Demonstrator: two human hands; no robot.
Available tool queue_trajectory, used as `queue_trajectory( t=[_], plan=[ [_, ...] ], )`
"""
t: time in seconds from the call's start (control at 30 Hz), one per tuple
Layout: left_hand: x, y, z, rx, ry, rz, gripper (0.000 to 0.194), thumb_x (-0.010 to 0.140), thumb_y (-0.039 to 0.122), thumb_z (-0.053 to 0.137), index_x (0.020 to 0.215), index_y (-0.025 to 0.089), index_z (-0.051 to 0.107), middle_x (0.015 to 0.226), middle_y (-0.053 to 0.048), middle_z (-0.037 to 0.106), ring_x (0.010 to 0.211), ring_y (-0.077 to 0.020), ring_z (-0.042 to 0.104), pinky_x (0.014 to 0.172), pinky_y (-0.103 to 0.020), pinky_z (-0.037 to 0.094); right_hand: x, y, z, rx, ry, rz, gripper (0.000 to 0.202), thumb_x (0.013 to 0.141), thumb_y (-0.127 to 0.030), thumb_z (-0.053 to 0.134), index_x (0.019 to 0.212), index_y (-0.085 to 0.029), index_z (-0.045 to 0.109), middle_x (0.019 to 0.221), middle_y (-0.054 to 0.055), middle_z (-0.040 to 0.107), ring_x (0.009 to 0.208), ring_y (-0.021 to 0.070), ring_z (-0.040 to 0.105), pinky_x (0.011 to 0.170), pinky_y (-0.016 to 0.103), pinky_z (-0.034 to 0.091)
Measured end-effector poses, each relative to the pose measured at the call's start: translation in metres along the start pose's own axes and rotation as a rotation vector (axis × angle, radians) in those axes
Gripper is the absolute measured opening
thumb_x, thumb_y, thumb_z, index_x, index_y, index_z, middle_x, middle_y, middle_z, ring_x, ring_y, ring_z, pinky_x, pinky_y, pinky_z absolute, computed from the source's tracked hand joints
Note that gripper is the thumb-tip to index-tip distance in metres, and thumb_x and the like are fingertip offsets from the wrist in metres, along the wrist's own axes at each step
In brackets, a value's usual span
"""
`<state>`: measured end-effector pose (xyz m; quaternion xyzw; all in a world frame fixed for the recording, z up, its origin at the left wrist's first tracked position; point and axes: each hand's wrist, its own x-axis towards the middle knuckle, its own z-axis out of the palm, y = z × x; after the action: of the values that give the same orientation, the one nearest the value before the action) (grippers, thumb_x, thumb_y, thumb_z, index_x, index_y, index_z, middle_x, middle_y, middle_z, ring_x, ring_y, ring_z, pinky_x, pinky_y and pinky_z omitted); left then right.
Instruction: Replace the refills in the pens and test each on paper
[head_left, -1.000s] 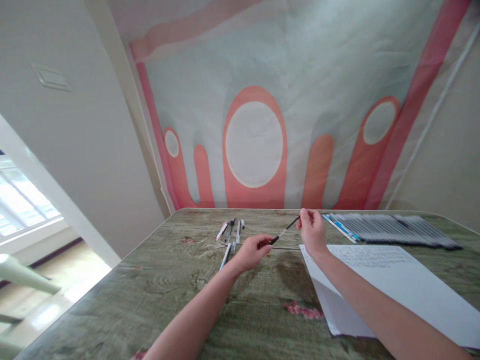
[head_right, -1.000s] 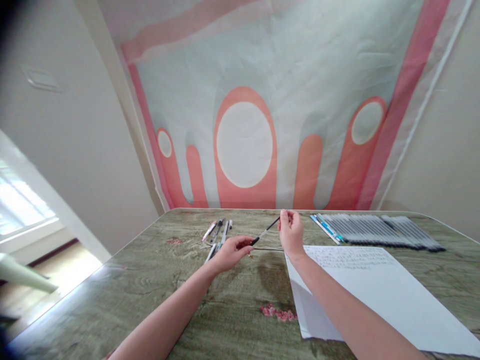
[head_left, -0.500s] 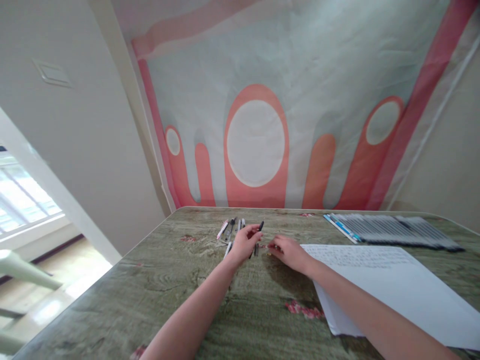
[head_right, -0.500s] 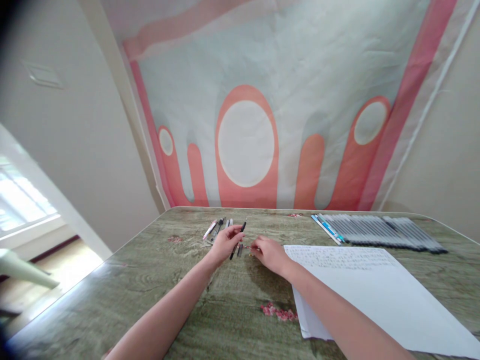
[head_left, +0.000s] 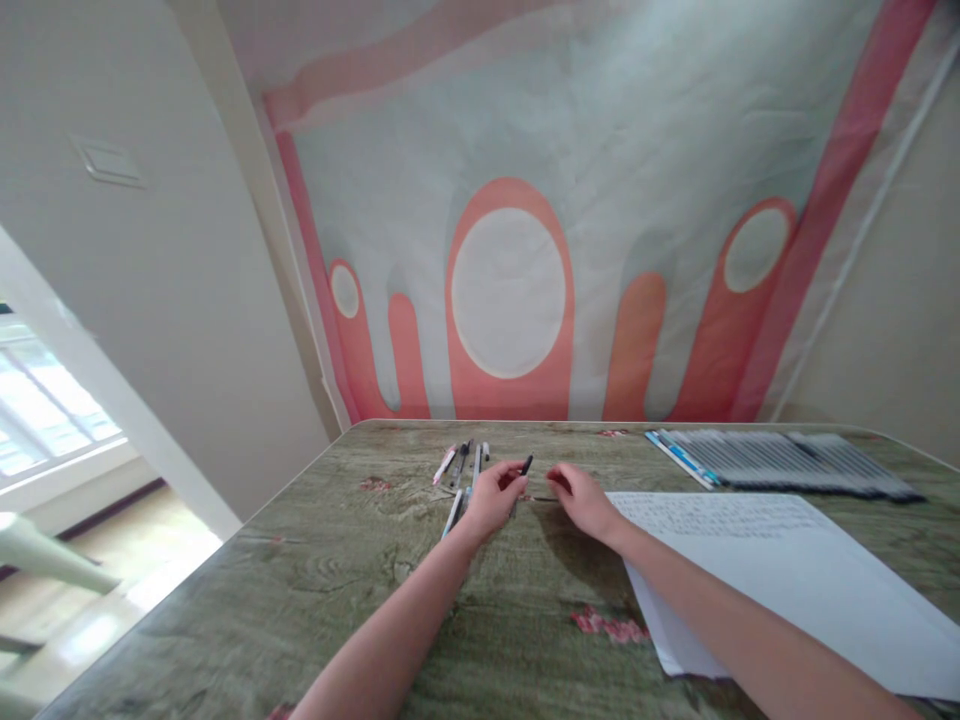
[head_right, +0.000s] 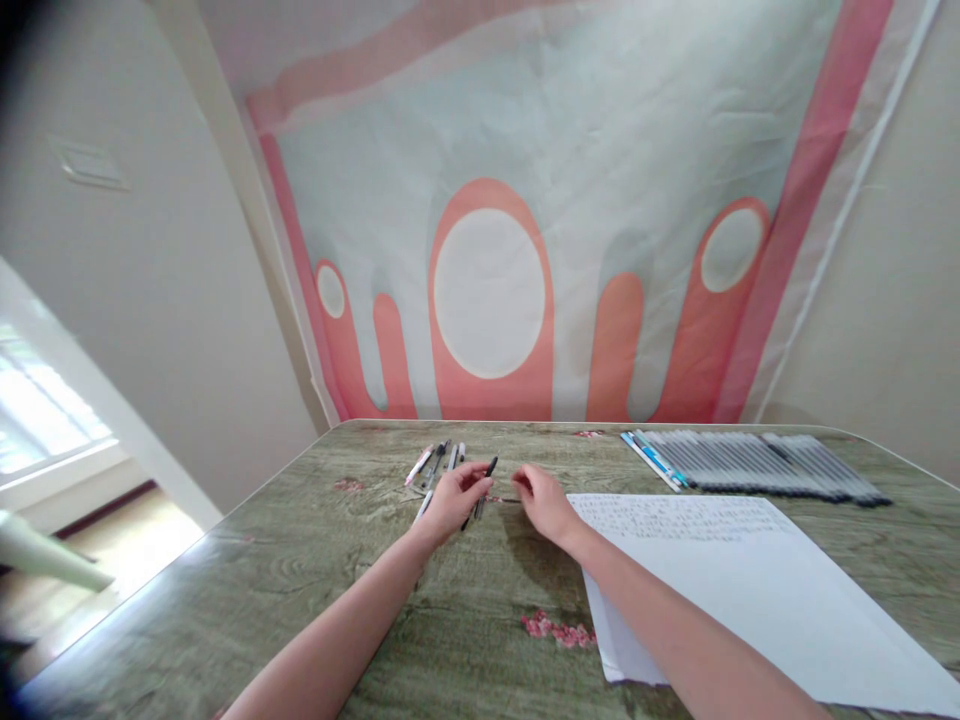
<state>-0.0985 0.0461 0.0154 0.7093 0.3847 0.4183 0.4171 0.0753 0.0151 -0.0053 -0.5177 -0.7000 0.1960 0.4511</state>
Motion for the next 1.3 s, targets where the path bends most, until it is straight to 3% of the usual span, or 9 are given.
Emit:
queue_trajectory(
  t=[0.1,0.17,0.33,0.7,1.07,1.3],
  plan=[
    [-0.003,-0.002,0.003,0.077,-0.024,0.035,0.032,0.074,0.025,0.057,0.103,0.013,0.062,0.077,-0.005,0.065,0.068,-0.0133,0.058,0.065,-0.025,0.046,0.008,0.005,-0.006,0.415,0.109,0.225,0.023,0.075,-0.038,0.055,0.083,-0.017,0.058,0.068,0.001,0.058,0.062,0.0136,0.053,0.060,0.027,0.045],
    [-0.005,-0.003,0.004,0.145,-0.042,0.067,0.031,0.075,0.026,0.056,0.103,0.014,0.063,0.082,-0.005,0.066,0.071,-0.0144,0.058,0.067,-0.026,0.046,0.011,0.004,-0.009,0.612,0.168,0.285,0.030,0.071,-0.040,0.060,0.090,-0.017,0.059,0.072,0.001,0.059,0.064,0.0125,0.053,0.062,0.027,0.046],
    [-0.007,-0.004,0.005,0.256,-0.053,0.129,0.030,0.077,0.026,0.054,0.104,0.016,0.063,0.091,-0.006,0.067,0.078,-0.0155,0.058,0.073,-0.027,0.046,0.012,-0.003,-0.013,0.776,0.220,0.311,0.034,0.066,-0.040,0.066,0.090,-0.016,0.063,0.075,0.001,0.061,0.067,0.0116,0.054,0.068,0.027,0.045],
    [-0.010,0.001,0.007,0.288,-0.063,0.157,0.030,0.078,0.025,0.052,0.105,0.017,0.063,0.094,-0.006,0.066,0.080,-0.0161,0.059,0.074,-0.027,0.045,0.009,-0.009,-0.011,0.733,0.188,0.328,0.036,0.064,-0.043,0.067,0.088,-0.016,0.065,0.077,0.003,0.062,0.068,0.0123,0.053,0.059,0.023,0.043],
    [-0.010,0.000,0.006,0.289,-0.057,0.173,0.030,0.077,0.023,0.053,0.105,0.018,0.063,0.094,-0.005,0.066,0.081,-0.0157,0.058,0.074,-0.027,0.045,0.004,-0.010,-0.003,0.713,0.047,0.347,0.036,0.065,-0.045,0.065,0.086,-0.016,0.065,0.073,0.002,0.062,0.064,0.0109,0.051,0.059,0.023,0.040],
    [-0.011,0.003,0.006,0.369,-0.032,0.209,0.028,0.077,0.021,0.054,0.103,0.020,0.064,0.084,-0.004,0.065,0.074,-0.0137,0.056,0.068,-0.024,0.044,0.003,-0.010,-0.001,0.618,0.060,0.338,0.034,0.066,-0.049,0.063,0.072,-0.016,0.058,0.060,-0.002,0.055,0.057,0.0106,0.050,0.056,0.024,0.040]
  ],
)
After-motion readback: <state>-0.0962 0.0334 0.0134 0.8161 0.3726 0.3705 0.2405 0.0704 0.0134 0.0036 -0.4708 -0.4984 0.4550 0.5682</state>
